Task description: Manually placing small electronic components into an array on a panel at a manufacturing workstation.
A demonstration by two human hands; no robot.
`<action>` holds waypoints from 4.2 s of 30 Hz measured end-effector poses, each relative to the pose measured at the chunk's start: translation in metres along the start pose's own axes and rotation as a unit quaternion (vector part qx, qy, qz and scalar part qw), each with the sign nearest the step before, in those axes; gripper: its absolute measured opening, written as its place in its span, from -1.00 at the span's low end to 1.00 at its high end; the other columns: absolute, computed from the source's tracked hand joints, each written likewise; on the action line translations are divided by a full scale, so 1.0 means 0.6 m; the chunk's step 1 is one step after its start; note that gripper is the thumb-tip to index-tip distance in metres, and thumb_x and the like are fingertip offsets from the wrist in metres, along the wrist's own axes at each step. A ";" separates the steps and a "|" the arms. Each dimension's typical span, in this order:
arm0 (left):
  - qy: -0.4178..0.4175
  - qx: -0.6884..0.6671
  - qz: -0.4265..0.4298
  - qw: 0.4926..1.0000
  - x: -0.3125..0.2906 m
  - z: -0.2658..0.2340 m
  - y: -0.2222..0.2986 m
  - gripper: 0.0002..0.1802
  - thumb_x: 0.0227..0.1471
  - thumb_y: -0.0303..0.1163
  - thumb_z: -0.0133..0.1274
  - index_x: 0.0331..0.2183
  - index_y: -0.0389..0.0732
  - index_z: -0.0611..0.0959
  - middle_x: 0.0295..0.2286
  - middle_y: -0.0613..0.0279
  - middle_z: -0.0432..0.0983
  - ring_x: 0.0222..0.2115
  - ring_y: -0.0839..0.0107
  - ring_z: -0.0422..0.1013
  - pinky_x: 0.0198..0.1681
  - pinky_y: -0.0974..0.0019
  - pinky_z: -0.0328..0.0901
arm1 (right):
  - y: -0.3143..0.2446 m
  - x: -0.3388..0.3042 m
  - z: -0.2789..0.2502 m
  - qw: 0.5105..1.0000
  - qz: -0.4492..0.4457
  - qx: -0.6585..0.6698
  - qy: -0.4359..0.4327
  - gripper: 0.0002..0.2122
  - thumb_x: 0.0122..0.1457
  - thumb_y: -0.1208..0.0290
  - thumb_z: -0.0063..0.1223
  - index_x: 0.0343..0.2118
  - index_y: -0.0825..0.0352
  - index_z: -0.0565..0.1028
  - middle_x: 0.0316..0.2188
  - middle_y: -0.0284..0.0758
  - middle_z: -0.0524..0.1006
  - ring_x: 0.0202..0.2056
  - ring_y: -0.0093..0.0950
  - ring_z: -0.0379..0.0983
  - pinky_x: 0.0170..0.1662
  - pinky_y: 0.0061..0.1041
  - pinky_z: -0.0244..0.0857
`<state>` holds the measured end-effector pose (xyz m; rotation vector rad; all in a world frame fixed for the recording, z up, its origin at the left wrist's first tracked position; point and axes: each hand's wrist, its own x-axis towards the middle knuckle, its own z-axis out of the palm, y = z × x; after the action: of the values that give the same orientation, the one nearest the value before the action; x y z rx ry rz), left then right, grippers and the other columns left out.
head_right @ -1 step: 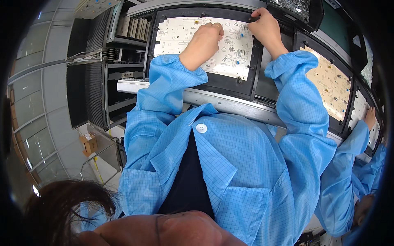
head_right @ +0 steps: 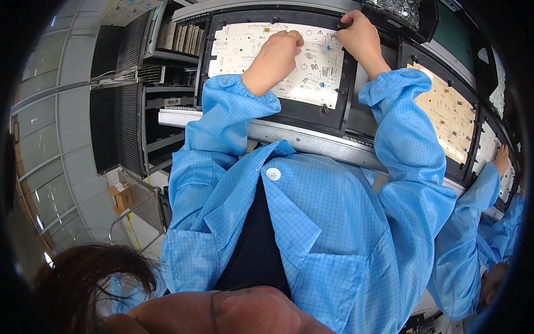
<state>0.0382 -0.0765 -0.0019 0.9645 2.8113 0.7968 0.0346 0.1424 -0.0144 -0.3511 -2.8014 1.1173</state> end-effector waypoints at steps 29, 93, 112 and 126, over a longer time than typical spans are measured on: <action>0.058 -0.142 0.002 0.988 0.091 0.015 0.022 -0.82 -0.16 -0.56 0.04 -0.44 -0.37 0.69 -0.51 -0.11 0.57 -0.45 0.03 0.53 -0.31 0.17 0.42 | -0.050 -0.206 -0.004 0.979 -0.108 -0.170 -0.027 -0.88 -0.06 0.49 0.22 -0.47 0.38 0.52 -0.41 -0.19 0.53 -0.31 -0.18 0.40 -0.21 -0.27 0.30; 0.054 -0.290 -0.139 0.945 -0.058 -0.027 0.046 -0.87 -0.04 -0.54 0.11 -0.39 -0.36 0.69 -0.53 0.00 0.61 -0.52 0.31 0.54 -0.42 0.34 0.41 | -0.021 -0.065 -0.006 0.988 -0.053 -0.095 0.110 -0.83 -0.07 0.51 0.12 -0.37 0.31 0.44 -0.47 -0.11 0.54 -0.33 -0.10 0.50 -0.27 -0.23 0.34; 0.063 -0.123 0.002 0.990 -0.029 0.063 0.080 -0.82 -0.11 -0.55 0.08 -0.38 -0.35 0.69 -0.49 -0.09 0.57 -0.46 0.07 0.53 -0.34 0.21 0.42 | 0.038 -0.179 -0.006 0.976 -0.013 0.211 0.047 -0.95 0.19 0.58 0.06 -0.32 0.37 0.43 -0.52 -0.48 0.42 -0.48 -0.76 0.27 -0.42 -0.73 0.19; -0.020 0.057 0.065 0.996 -0.016 0.061 0.119 -0.79 -0.13 -0.62 0.05 -0.35 -0.31 0.68 -0.46 -0.15 0.52 -0.34 -0.05 0.43 -0.23 0.09 0.34 | 0.048 -0.188 -0.020 0.940 0.079 0.327 0.055 -0.90 0.16 0.57 0.12 -0.27 0.43 0.54 -0.42 -0.41 0.56 -0.41 -0.73 0.39 -0.35 -0.76 0.25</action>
<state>0.0939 -0.0178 0.0010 1.1782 2.8093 0.6256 0.1512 0.1421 -0.0272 -0.5413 -2.1570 1.8956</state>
